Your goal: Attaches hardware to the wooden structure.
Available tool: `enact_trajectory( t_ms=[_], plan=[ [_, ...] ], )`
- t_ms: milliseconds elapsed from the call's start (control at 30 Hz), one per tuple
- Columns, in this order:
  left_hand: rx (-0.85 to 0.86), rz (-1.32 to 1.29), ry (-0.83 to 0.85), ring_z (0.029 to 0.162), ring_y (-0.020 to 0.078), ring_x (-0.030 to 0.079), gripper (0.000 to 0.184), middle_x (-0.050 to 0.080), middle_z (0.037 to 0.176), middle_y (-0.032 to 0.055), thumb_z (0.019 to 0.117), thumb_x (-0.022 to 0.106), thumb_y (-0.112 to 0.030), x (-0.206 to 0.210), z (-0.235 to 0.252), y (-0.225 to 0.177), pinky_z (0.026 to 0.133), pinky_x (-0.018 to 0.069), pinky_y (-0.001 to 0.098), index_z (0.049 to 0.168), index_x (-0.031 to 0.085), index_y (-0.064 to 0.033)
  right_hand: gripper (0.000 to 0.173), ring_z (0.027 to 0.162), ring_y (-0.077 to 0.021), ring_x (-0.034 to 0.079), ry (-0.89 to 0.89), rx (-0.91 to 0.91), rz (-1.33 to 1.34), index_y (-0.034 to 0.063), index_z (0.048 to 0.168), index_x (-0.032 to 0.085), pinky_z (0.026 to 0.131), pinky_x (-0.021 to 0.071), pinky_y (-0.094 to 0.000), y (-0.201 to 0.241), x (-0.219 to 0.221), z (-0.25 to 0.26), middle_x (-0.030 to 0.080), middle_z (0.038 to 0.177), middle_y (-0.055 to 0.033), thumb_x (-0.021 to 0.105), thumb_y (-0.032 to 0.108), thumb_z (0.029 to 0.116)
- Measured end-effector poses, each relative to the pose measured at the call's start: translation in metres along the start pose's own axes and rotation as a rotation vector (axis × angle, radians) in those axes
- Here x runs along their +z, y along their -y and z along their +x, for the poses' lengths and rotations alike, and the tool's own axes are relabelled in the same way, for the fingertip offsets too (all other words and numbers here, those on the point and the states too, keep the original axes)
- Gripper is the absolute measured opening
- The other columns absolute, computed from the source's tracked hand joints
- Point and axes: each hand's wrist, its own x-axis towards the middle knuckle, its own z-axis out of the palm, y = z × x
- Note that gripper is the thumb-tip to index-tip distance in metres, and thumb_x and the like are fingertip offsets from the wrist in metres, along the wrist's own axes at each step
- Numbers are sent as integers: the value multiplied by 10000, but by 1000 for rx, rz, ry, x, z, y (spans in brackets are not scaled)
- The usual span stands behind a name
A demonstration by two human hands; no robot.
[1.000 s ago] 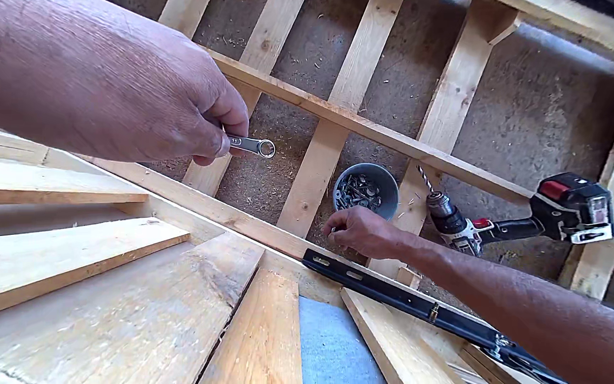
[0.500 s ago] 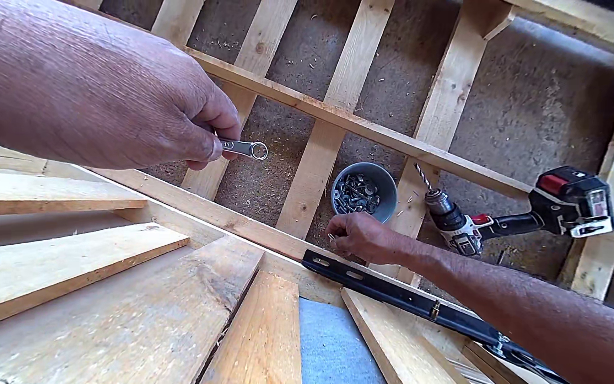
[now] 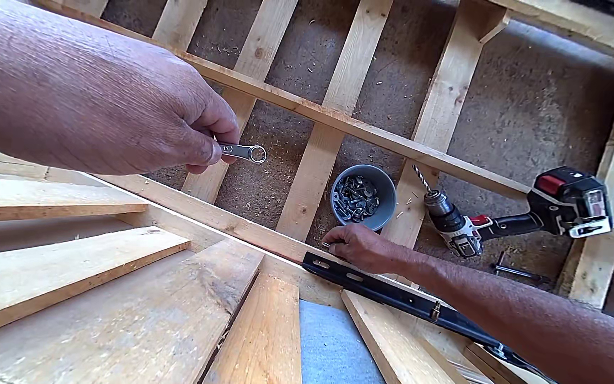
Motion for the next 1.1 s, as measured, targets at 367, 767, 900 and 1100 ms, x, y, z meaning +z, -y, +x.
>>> enact_trajectory(
  t_ms=[367, 767, 900, 1100],
  plan=[
    [26, -17, -32, 640, 84, 615, 184, 667, 768, -26, 1060, 534, -235, 10, -1, 16, 572, 508, 375, 1040, 711, -188, 200, 706, -141, 648, 142, 159, 502, 67, 1083, 714, 654, 542, -308, -2, 14, 20, 694, 842, -72, 520, 110, 1052],
    [181, -174, 360, 637, -21, 606, 304, 692, 802, -18, 1063, 501, -164, -25, 21, 35, 533, 484, 165, 1231, 711, -306, 140, 736, -169, 663, 266, 203, 717, 30, 1136, 630, 677, 564, -333, -7, 19, 46, 680, 878, -111, 551, 72, 1028],
    [190, -185, 355, 673, -15, 628, 282, 716, 843, -13, 1070, 504, -158, -24, 20, 39, 565, 505, 172, 1237, 704, -267, 150, 737, -160, 670, 176, 197, 698, 32, 1091, 672, 680, 563, -319, -7, 23, 41, 694, 870, -102, 595, 149, 1038],
    [209, -221, 342, 605, -9, 598, 299, 698, 809, 0, 1056, 502, -109, -21, 20, 42, 506, 470, 153, 1207, 723, -242, 154, 781, -150, 680, 154, 184, 668, 38, 1106, 695, 717, 567, -307, -6, 23, 38, 709, 912, -96, 589, 130, 1043]
  ],
)
